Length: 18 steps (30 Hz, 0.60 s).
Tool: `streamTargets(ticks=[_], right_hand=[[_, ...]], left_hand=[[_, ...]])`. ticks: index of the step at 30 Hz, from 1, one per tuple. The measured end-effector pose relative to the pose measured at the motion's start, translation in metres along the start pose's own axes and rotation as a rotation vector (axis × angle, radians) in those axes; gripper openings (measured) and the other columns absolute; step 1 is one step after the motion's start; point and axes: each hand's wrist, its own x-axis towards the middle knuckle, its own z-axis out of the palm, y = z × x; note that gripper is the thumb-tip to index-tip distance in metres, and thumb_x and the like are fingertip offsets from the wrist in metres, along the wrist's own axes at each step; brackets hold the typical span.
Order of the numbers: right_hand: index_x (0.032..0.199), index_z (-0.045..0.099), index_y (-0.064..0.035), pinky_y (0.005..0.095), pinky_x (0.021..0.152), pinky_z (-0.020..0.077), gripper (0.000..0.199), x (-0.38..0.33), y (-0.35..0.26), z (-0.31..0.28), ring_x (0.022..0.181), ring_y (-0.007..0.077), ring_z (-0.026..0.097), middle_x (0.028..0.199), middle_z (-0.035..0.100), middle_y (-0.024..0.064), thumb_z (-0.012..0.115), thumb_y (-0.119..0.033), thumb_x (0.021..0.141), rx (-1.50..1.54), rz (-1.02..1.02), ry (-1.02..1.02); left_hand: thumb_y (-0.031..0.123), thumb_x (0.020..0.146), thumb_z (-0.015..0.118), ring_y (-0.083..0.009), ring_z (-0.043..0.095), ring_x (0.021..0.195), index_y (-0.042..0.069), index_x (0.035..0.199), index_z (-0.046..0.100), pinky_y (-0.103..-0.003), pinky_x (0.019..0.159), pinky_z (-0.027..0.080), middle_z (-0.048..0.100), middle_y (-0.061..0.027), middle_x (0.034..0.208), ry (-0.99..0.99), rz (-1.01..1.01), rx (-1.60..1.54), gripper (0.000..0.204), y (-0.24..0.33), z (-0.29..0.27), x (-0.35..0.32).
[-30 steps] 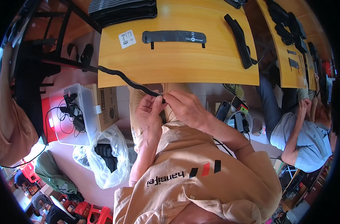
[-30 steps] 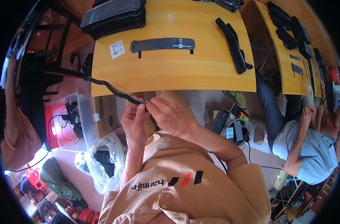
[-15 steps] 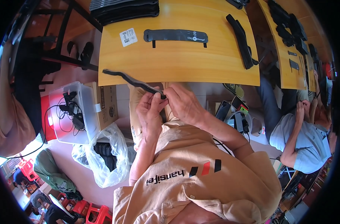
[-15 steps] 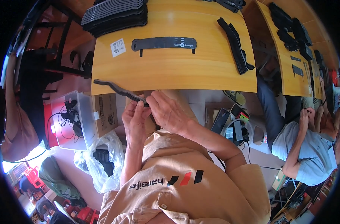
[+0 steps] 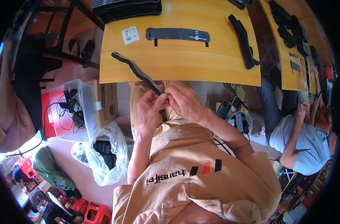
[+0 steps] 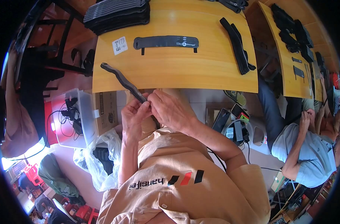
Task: Assembling plastic components onto black textile straps and organizing them in a workshop environment.
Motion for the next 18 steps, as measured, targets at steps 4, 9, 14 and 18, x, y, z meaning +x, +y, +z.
streamTargets(ticks=[4, 9, 14, 18], right_hand=[[0.087, 0.047, 0.0012, 0.041, 0.062, 0.0455, 0.015, 0.001, 0.002, 0.001, 0.071, 0.0341, 0.054, 0.08, 0.05, 0.0157, 0.056, 0.003, 0.076, 0.021, 0.02, -0.007], [0.087, 0.05, -0.0007, 0.0372, 0.053, 0.0413, 0.014, 0.0, 0.004, 0.006, 0.059, 0.0318, 0.052, 0.072, 0.051, 0.0142, 0.055, 0.007, 0.076, 0.149, 0.008, 0.138], [0.086, 0.05, -0.0003, 0.0357, 0.052, 0.0408, 0.015, 0.005, 0.001, 0.003, 0.058, 0.0302, 0.051, 0.071, 0.05, 0.0137, 0.054, 0.009, 0.075, 0.165, 0.0, 0.117], [0.086, 0.049, -0.0001, 0.0367, 0.053, 0.0408, 0.016, 0.008, 0.001, 0.003, 0.059, 0.0299, 0.052, 0.071, 0.05, 0.0134, 0.055, 0.009, 0.074, 0.192, -0.026, 0.084]], left_hand=[[0.008, 0.084, 0.063, -0.0108, 0.061, 0.074, -0.008, 0.104, 0.056, -0.023, 0.066, 0.053, 0.062, -0.0081, 0.085, 0.039, 0.01, -0.057, 0.027, 0.002, 0.005, 0.0], [0.015, 0.085, 0.064, -0.0083, 0.057, 0.061, -0.005, 0.086, 0.059, -0.022, 0.053, 0.047, 0.059, -0.0039, 0.068, 0.058, 0.011, 0.37, 0.021, 0.013, 0.003, -0.003], [0.02, 0.087, 0.061, -0.0097, 0.055, 0.054, -0.003, 0.078, 0.056, -0.026, 0.047, 0.043, 0.057, -0.0056, 0.059, 0.011, 0.085, 0.6, 0.025, 0.016, -0.004, -0.003], [0.022, 0.091, 0.052, -0.0179, 0.057, 0.051, -0.003, 0.079, 0.053, -0.03, 0.047, 0.044, 0.057, -0.0121, 0.06, -0.076, 0.101, 0.763, 0.028, 0.024, -0.004, -0.004]])
